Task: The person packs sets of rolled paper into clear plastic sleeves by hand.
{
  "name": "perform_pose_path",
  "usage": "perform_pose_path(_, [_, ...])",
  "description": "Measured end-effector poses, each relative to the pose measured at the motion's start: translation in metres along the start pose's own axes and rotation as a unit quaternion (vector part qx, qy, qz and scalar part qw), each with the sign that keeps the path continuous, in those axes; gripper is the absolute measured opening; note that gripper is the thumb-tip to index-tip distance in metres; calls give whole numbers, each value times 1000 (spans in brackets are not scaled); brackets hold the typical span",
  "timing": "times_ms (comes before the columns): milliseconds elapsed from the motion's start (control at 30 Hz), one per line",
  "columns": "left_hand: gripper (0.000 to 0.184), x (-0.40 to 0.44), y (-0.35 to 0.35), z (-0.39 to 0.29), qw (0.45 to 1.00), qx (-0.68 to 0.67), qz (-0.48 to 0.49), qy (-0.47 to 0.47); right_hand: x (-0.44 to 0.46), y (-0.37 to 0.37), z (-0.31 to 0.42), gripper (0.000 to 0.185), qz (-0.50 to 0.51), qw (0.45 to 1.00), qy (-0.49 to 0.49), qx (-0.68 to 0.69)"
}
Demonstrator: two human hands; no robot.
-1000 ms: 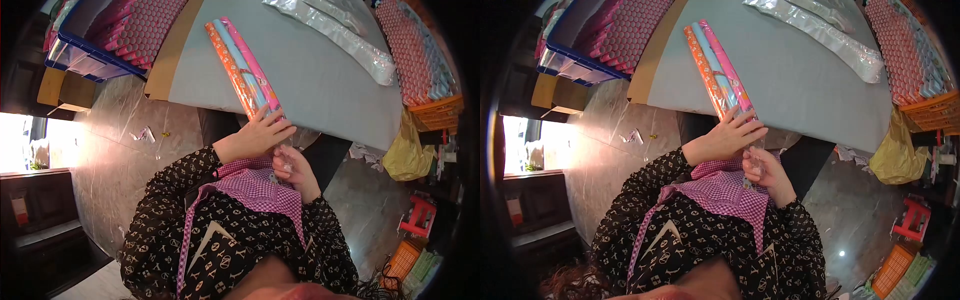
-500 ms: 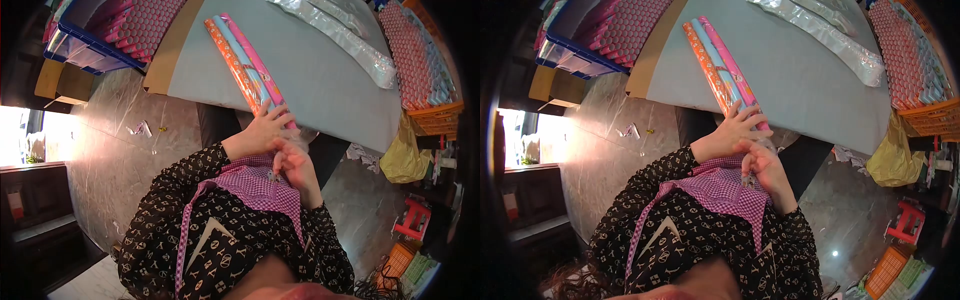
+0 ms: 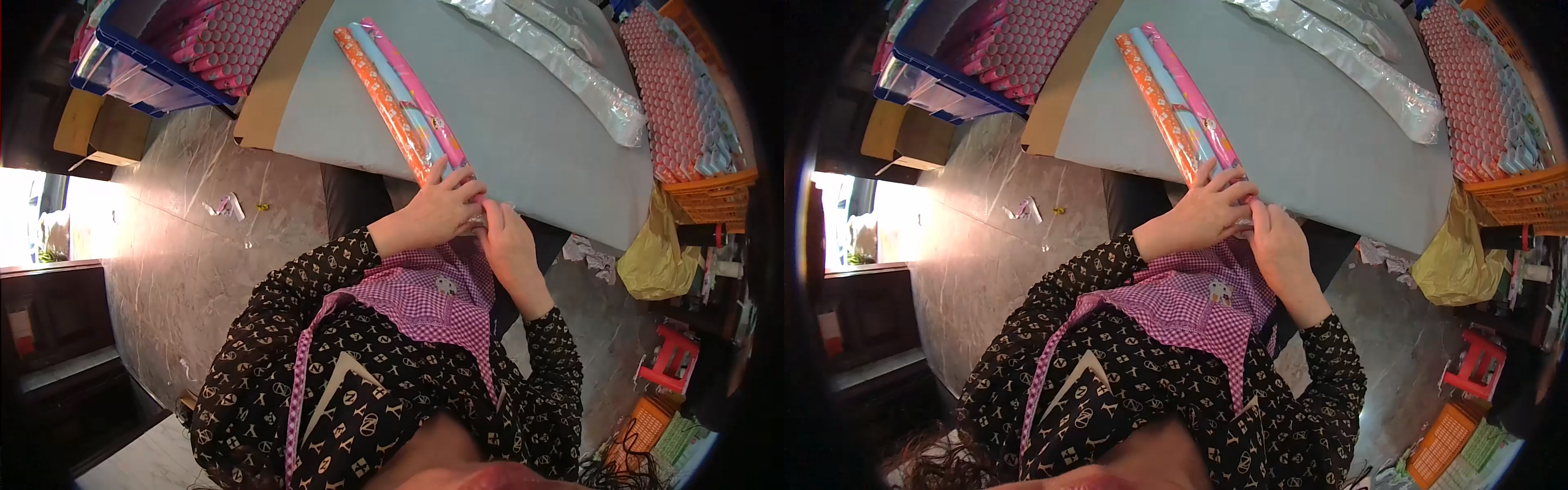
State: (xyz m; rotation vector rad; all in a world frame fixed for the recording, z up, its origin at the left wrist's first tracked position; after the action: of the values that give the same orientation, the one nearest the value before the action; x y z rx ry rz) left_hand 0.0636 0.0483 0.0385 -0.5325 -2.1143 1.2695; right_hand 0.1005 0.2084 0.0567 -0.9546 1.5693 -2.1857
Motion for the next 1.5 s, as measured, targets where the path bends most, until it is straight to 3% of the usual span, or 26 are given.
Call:
perform_pose_path(200, [31, 0, 2, 0, 997, -11, -70, 23, -3, 5, -7, 35, 57, 998, 32, -12])
perform_pose_path(400, [30, -1, -14, 10, 984, -148, -92, 25, -2, 14, -9, 26, 46, 999, 11, 5])
perform_pose_path(500, [28, -8, -27, 26, 951, -252, -168, -66, 0, 7, -6, 18, -56, 972, 40, 223])
perform_pose_path(533, [28, -13, -31, 31, 950, -254, -169, -66, 1, 0, -6, 18, -55, 973, 40, 221])
perform_pose_path(600, [27, -24, -47, 41, 905, -215, -337, -141, 0, -14, -12, 19, -24, 900, 149, 410])
perform_pose_path(633, [27, -24, -52, 46, 904, -219, -338, -142, -1, -14, -18, 26, -28, 835, 215, 506])
perform_pose_path(667, [28, -24, -56, 53, 873, -272, -343, -215, 0, -21, -22, 26, -26, 836, 219, 503])
perform_pose_path(700, [30, -25, -57, 59, 834, -322, -345, -286, 5, -30, -26, 28, -80, 738, 230, 629])
perform_pose_path(733, [30, -23, -57, 64, 832, -329, -345, -285, 8, -37, -30, 30, -135, 621, 234, 736])
perform_pose_path(767, [37, -20, -50, 72, 750, -498, -277, -337, 8, -41, -35, 30, -136, 625, 236, 732])
perform_pose_path(833, [60, -9, -28, 80, 550, -741, -121, -364, 8, -49, -42, 37, -133, 472, 227, 842])
perform_pose_path(867, [60, -3, -22, 80, 549, -745, -121, -359, 4, -48, -43, 37, -133, 477, 227, 839])
perform_pose_path(933, [60, 13, -6, 70, 391, -848, 1, -359, -12, -36, -43, 38, -165, 350, 288, 876])
perform_pose_path(967, [60, 19, -1, 66, 388, -851, 1, -355, -17, -34, -38, 39, -180, 315, 308, 879])
perform_pose_path(1000, [58, 25, 4, 61, 376, -858, 13, -349, -26, -27, -37, 39, -180, 318, 311, 877])
perform_pose_path(1067, [57, 34, 12, 53, 361, -866, 28, -346, -43, -11, -31, 37, -200, 211, 304, 907])
perform_pose_path(1133, [51, 40, 13, 50, 382, -863, 11, -331, -54, -4, -22, 35, -227, 202, 353, 885])
perform_pose_path(1267, [44, 37, 24, 47, 375, -863, 0, -339, -72, 14, -12, 36, -228, 185, 356, 887])
perform_pose_path(1400, [37, 33, 30, 51, 375, -853, -13, -362, -85, 34, -11, 33, -174, 203, 305, 914])
perform_pose_path(1500, [35, 29, 27, 51, 376, -848, -20, -373, -88, 38, -6, 31, -194, 190, 362, 892])
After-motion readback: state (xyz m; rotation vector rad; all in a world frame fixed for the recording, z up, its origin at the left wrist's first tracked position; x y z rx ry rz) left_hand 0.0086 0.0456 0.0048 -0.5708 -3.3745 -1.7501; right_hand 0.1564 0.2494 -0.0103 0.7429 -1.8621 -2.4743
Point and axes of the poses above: each hand's wrist, its own x-axis towards the middle knuckle, its own y-axis out of the palm, z = x × y, the point moved 2 cm from there along x, towards the middle knuckle, and after that the axes turned 7 degrees about -y, right-handed, at the moved point
